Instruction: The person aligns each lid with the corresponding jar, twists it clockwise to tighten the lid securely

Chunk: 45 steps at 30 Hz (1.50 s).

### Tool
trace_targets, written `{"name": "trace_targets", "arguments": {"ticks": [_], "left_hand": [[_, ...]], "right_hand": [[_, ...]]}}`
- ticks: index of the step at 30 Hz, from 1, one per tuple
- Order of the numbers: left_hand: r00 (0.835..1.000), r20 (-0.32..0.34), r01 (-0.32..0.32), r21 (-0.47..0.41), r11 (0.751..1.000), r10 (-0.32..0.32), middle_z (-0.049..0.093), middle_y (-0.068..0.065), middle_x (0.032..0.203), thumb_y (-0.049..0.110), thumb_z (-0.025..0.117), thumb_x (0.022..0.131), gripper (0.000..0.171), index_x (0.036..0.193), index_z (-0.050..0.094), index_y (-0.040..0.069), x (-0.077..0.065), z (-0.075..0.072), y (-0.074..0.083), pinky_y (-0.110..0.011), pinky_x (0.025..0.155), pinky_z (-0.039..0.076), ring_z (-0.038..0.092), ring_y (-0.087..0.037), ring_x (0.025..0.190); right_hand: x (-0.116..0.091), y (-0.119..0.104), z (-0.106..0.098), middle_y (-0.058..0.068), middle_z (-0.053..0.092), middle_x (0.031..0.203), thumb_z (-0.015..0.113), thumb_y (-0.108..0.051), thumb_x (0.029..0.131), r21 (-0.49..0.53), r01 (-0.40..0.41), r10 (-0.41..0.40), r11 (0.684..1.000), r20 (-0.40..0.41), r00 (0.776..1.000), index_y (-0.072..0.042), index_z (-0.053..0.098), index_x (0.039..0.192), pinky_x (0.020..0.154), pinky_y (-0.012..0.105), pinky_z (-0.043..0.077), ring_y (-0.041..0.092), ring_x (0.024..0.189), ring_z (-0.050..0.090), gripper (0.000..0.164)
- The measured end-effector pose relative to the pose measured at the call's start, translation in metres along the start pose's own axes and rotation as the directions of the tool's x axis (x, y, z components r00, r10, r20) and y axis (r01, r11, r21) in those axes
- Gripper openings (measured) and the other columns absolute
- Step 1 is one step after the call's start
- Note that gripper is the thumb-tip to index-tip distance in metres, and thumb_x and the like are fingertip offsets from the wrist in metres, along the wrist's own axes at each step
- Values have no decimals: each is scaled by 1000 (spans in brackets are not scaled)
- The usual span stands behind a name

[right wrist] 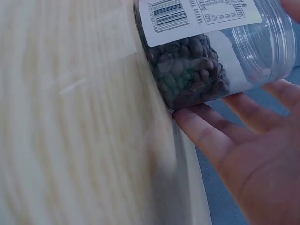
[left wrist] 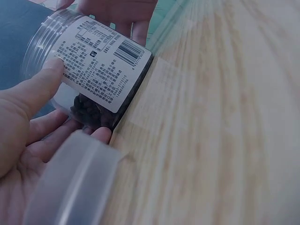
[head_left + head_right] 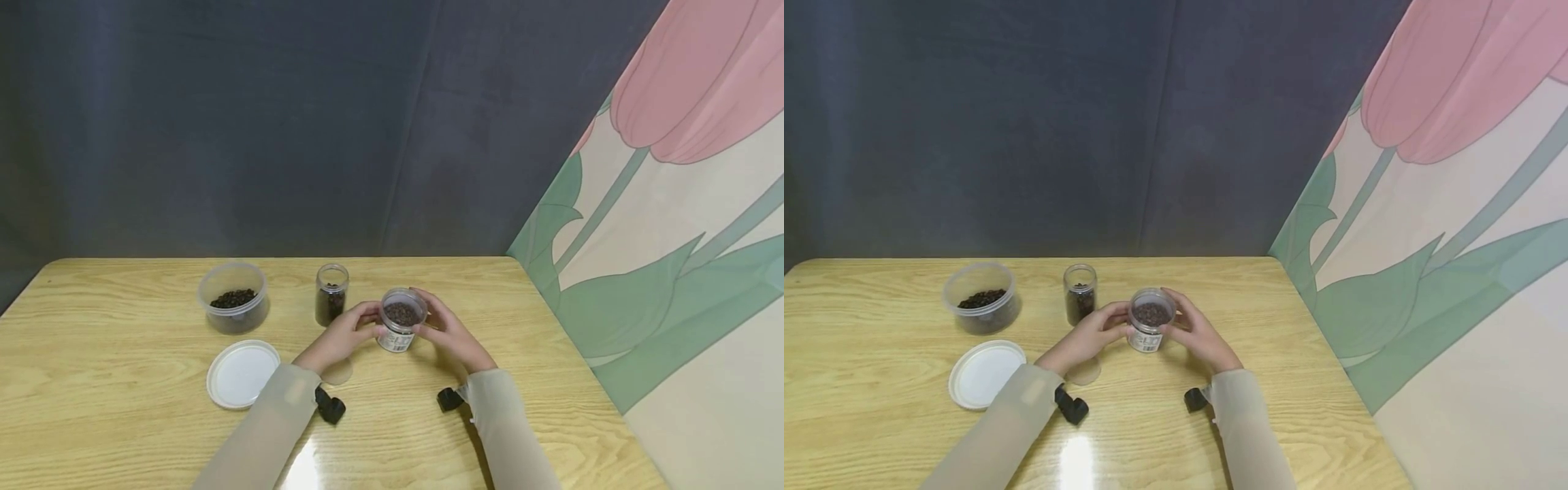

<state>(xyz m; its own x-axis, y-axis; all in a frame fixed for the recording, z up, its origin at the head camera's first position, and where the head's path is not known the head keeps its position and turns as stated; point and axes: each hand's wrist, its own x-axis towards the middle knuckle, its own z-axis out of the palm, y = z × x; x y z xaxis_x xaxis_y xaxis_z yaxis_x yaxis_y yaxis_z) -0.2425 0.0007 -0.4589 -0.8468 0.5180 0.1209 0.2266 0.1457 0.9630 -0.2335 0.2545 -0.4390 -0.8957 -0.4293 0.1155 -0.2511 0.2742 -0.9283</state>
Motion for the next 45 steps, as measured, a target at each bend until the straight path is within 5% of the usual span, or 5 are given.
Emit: {"name": "trace_targets", "arguments": {"ticks": [12,21,28,36,45], "left_hand": [[1000,5,10,17,1000,-10,53,-15,147,18,64,102,54,149,45,1,1,0,0,-42,112,45,50,-31,137],[1000,12,0,2,1000,0,50,-21,148,18,64,102,55,149,43,-2,0,-1,-2,-46,113,43,48,-36,138],[1000,13,6,-1,1000,-6,51,-19,148,19,64,102,55,149,43,-1,1,-1,-2,-44,113,43,48,-34,138],[1000,8,3,13,1000,-3,52,-16,148,19,64,102,54,149,45,1,0,0,-1,-43,113,43,50,-32,137],[1000,10,-5,2,1000,5,51,-20,148,17,64,102,55,149,43,-2,1,0,-3,-44,114,42,49,-35,138]], "right_hand": [[-1,-1,3,16,50,147,75,-14,93,40,-62,64,997,-60,996,-17,37,150,113,64,34,40,137,47,68],[0,5,0,24,45,148,59,-4,100,29,49,-49,998,11,999,-18,26,161,111,60,39,45,132,50,71],[-1,4,-1,22,47,145,62,-11,99,58,17,-17,998,6,1000,-21,34,158,108,58,44,44,130,52,67],[0,4,0,22,48,147,70,-8,96,62,-2,4,998,-27,1000,-15,30,150,113,63,36,42,136,47,68],[-3,2,0,21,44,149,59,-14,100,48,7,-7,999,-7,1000,-27,27,161,108,59,43,46,132,49,70]]}}
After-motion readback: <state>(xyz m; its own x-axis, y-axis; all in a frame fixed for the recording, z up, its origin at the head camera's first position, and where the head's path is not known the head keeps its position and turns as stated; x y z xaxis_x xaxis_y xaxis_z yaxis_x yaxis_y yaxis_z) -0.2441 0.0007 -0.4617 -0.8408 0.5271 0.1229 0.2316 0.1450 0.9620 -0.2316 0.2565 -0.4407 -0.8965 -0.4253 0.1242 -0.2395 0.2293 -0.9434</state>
